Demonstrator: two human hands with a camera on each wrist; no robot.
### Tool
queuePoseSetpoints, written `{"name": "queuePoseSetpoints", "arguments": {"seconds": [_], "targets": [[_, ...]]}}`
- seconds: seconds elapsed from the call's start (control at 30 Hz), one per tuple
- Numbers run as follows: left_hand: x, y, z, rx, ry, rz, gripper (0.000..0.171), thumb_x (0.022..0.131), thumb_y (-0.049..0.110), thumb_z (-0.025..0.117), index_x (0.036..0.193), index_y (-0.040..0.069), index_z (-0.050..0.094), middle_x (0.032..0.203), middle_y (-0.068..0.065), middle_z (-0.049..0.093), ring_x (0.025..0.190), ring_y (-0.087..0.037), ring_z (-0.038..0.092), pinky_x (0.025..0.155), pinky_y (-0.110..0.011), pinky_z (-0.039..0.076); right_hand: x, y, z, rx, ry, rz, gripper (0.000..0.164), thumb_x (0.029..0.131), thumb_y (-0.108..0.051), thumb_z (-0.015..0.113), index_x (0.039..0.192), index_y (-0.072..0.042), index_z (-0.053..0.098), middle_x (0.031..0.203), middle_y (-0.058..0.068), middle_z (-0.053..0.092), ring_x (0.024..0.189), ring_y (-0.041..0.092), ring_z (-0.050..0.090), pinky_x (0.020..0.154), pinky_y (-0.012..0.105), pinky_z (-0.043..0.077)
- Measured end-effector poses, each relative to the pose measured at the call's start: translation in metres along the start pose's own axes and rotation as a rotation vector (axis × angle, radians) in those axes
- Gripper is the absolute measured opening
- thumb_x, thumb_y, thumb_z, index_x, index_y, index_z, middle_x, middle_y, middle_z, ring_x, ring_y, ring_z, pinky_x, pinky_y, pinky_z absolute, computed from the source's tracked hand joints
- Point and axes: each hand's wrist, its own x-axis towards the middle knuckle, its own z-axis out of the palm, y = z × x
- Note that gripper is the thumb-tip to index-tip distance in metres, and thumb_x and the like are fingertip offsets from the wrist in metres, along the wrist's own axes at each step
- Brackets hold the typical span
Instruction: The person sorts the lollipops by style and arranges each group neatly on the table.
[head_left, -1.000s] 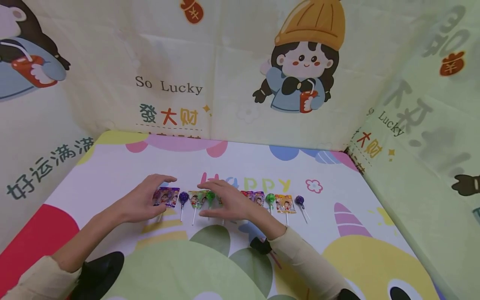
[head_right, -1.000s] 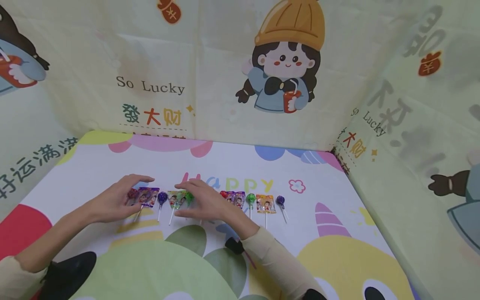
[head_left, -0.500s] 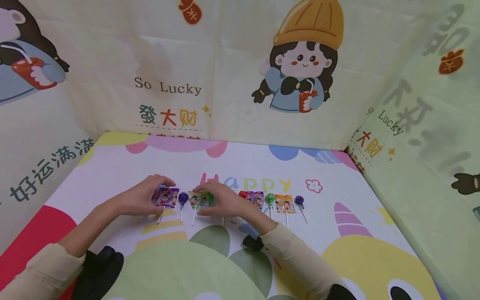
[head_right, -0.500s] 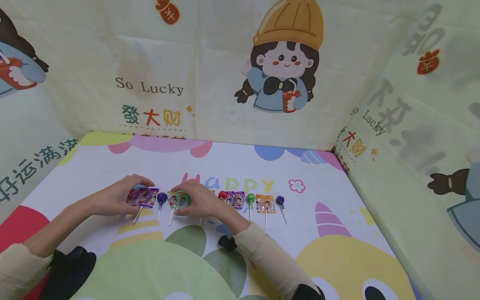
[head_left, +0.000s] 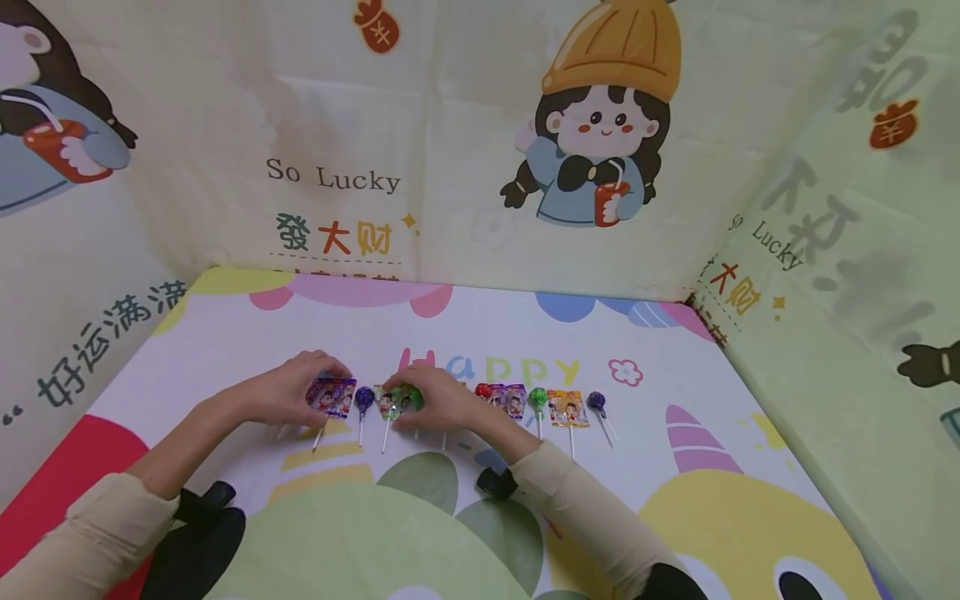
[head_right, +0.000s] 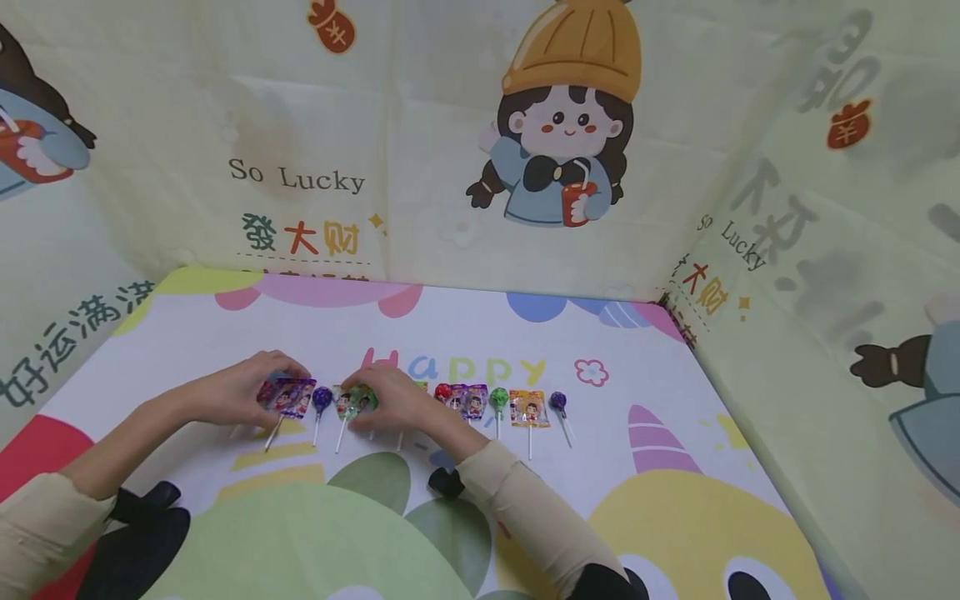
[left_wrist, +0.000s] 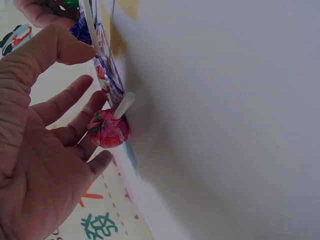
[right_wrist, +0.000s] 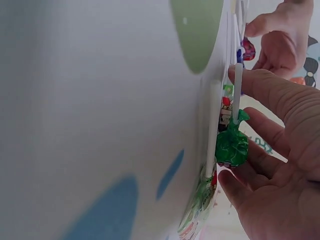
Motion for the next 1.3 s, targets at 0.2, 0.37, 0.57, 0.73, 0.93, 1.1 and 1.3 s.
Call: {"name": "queuePoseSetpoints", "arguments": {"seconds": [0.2, 0.37, 0.57, 0.73, 0.93, 1.1, 1.3], "targets": [[0.0, -0.001, -0.003, 0.008, -0.034, -0.009, 0.069, 0.072, 0.025, 0.088, 0.131, 0.005, 0.059, 0.127, -0.013, 0.055, 0.117, -0.034, 0.048, 0.103, -0.064, 0.043, 0.005, 0.001, 0.0, -0.012, -0.017, -0.009, 0.049, 0.087, -0.023, 0.082, 0.132, -0.013, 0.066, 0.13, 0.002, 0.065, 0.12, 0.015, 0.057, 0.105, 0.027, 0.044], [0.001, -0.004, -0.003, 0.028, -0.03, -0.007, 0.069, 0.071, 0.028, 0.09, 0.129, 0.005, 0.061, 0.125, -0.012, 0.055, 0.115, -0.033, 0.048, 0.102, -0.062, 0.044, 0.005, 0.0, -0.001, -0.012, -0.03, -0.015, 0.049, 0.087, -0.023, 0.082, 0.132, -0.011, 0.067, 0.13, 0.003, 0.066, 0.12, 0.016, 0.057, 0.106, 0.027, 0.044], [0.004, -0.004, -0.003, 0.041, -0.033, -0.014, 0.065, 0.071, 0.028, 0.09, 0.126, 0.005, 0.062, 0.123, -0.011, 0.056, 0.113, -0.031, 0.048, 0.101, -0.059, 0.045, 0.004, 0.001, 0.0, 0.008, -0.029, -0.014, 0.048, 0.087, -0.021, 0.082, 0.131, -0.011, 0.067, 0.131, 0.004, 0.066, 0.12, 0.016, 0.057, 0.106, 0.028, 0.044], [0.009, -0.002, -0.002, 0.024, -0.06, -0.008, 0.061, 0.072, 0.024, 0.089, 0.124, 0.005, 0.062, 0.121, -0.009, 0.057, 0.114, -0.031, 0.049, 0.103, -0.058, 0.044, -0.001, 0.003, 0.0, 0.054, -0.018, 0.04, 0.047, 0.087, -0.02, 0.082, 0.131, -0.013, 0.067, 0.13, 0.002, 0.065, 0.117, 0.013, 0.057, 0.103, 0.026, 0.045], [0.014, 0.001, -0.003, 0.027, -0.079, -0.02, 0.059, 0.072, 0.02, 0.089, 0.122, 0.005, 0.062, 0.119, -0.008, 0.059, 0.113, -0.031, 0.049, 0.104, -0.057, 0.045, -0.003, 0.005, 0.001, 0.081, -0.001, 0.05, 0.045, 0.087, -0.02, 0.083, 0.13, -0.015, 0.068, 0.13, 0.0, 0.066, 0.116, 0.011, 0.056, 0.102, 0.027, 0.046], [0.013, 0.001, -0.004, 0.034, -0.081, -0.037, 0.058, 0.072, 0.02, 0.09, 0.121, 0.004, 0.062, 0.117, -0.008, 0.058, 0.111, -0.03, 0.049, 0.103, -0.057, 0.046, -0.001, 0.002, 0.0, 0.097, 0.0, 0.051, 0.044, 0.087, -0.02, 0.083, 0.129, -0.015, 0.068, 0.13, -0.001, 0.066, 0.117, 0.011, 0.056, 0.104, 0.027, 0.045], [0.014, 0.002, -0.004, 0.051, -0.079, -0.064, 0.062, 0.07, 0.021, 0.09, 0.122, 0.005, 0.06, 0.118, -0.01, 0.056, 0.111, -0.031, 0.048, 0.101, -0.057, 0.046, 0.0, 0.001, 0.0, 0.097, 0.0, 0.062, 0.044, 0.087, -0.019, 0.083, 0.128, -0.015, 0.068, 0.129, -0.001, 0.067, 0.117, 0.011, 0.057, 0.104, 0.026, 0.046]]}}
